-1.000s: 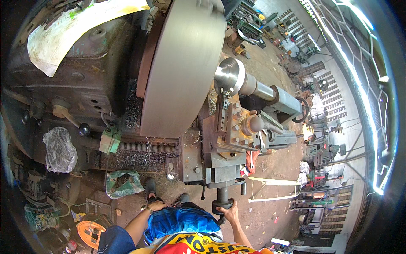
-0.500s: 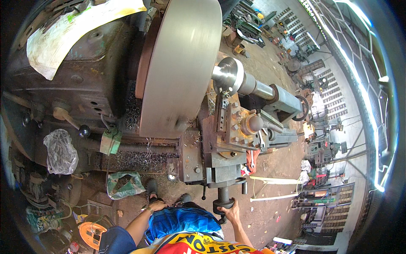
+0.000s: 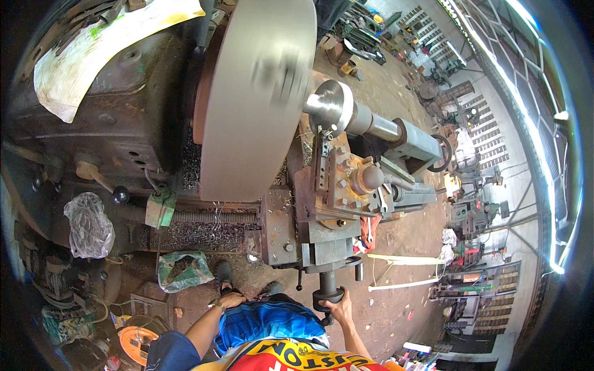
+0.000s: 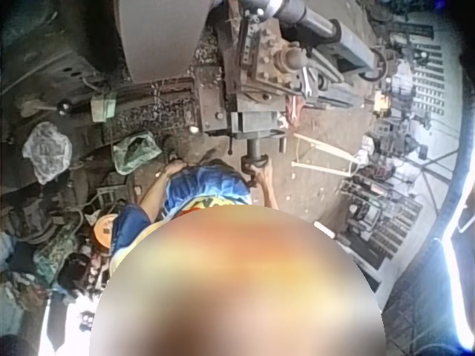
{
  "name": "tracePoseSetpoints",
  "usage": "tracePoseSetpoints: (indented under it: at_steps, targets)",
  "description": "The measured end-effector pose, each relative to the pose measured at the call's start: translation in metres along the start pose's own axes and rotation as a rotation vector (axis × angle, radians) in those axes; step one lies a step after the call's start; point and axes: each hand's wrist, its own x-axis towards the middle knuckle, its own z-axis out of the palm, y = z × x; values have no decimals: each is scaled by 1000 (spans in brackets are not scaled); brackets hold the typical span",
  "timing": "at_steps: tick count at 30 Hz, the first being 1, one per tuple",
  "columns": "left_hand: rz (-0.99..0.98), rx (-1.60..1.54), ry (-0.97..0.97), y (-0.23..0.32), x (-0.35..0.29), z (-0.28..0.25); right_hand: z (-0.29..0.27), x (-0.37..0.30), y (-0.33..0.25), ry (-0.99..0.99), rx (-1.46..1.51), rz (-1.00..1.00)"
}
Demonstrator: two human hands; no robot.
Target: The person operates a metal lathe, turning a cylindrical workpiece while adjusting the tool post and control levers. Metal shavings accumulate as the workpiece is machined. The person occasionally uses a green handheld device near the workpiece, likely for measurement or inspection.
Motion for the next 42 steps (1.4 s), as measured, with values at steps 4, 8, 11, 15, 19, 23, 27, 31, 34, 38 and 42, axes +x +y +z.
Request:
tracePoseSetpoints:
  at_steps: [4, 8, 11, 15, 19, 23, 27, 31, 34, 38, 42]
  targets:
    - [-29, -59, 41, -3, 1, 4, -2, -1, -3, -11, 4, 2]
    - [11, -15, 49, -8, 7, 8, -3, -1, -6, -11, 0, 5]
    - [-45, -78, 70, -7, 7, 7, -3, -1, -7, -12, 1, 11]
    - [-38, -87, 55, -2, 2, 3, -4, -2, -9, -11, 3, 18]
    - [-27, -91, 50, 0, 1, 1, -4, -2, -10, -8, -4, 12]
    - [-93, -170, 83, 0, 2, 4, -4, -2, -10, -2, -9, 11]
    - [-37, -90, 49, -3, 4, 5, -4, -2, -10, -3, -23, 23]
    - [36, 33, 18, -6, 6, 3, -3, -3, -9, 6, 7, 7]
    - [-57, -118, 28, -3, 4, 2, -1, -2, -5, 21, 9, -15]
    - [-13, -119, 73, 3, -4, -1, 0, 0, 1, 22, 24, -20]
    - [-32, -129, 71, 11, -10, -7, 1, 1, 4, 17, 3, -13]
